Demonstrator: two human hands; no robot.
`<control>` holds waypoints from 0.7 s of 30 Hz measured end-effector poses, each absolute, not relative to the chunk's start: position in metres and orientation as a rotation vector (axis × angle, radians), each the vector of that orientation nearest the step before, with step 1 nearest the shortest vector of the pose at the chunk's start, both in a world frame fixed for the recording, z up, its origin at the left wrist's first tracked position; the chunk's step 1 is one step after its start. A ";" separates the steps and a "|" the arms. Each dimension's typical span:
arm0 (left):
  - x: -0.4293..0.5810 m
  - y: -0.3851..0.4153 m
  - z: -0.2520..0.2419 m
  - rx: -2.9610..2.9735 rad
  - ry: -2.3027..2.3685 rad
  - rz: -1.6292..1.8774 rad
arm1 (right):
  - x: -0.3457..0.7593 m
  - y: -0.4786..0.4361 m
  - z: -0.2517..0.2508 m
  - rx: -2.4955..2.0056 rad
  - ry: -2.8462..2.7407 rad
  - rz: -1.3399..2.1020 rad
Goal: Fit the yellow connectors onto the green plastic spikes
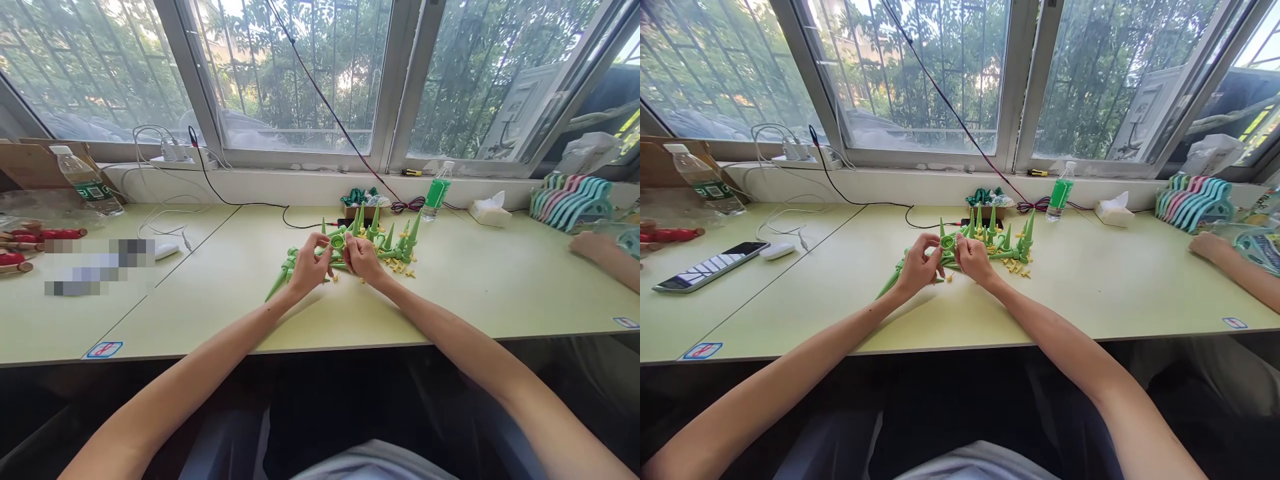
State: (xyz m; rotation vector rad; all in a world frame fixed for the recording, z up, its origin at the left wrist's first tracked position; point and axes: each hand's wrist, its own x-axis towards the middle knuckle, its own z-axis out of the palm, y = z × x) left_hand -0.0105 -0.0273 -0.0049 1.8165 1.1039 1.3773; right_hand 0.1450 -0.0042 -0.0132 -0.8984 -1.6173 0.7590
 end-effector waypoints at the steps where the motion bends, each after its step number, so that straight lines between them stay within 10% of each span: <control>1: -0.011 -0.026 -0.005 1.789 1.117 1.381 | 0.145 -0.004 -0.013 -0.902 -1.632 0.737; 21: -0.011 -0.032 0.002 1.503 0.921 1.095 | 0.149 -0.004 -0.013 -0.805 -1.853 0.659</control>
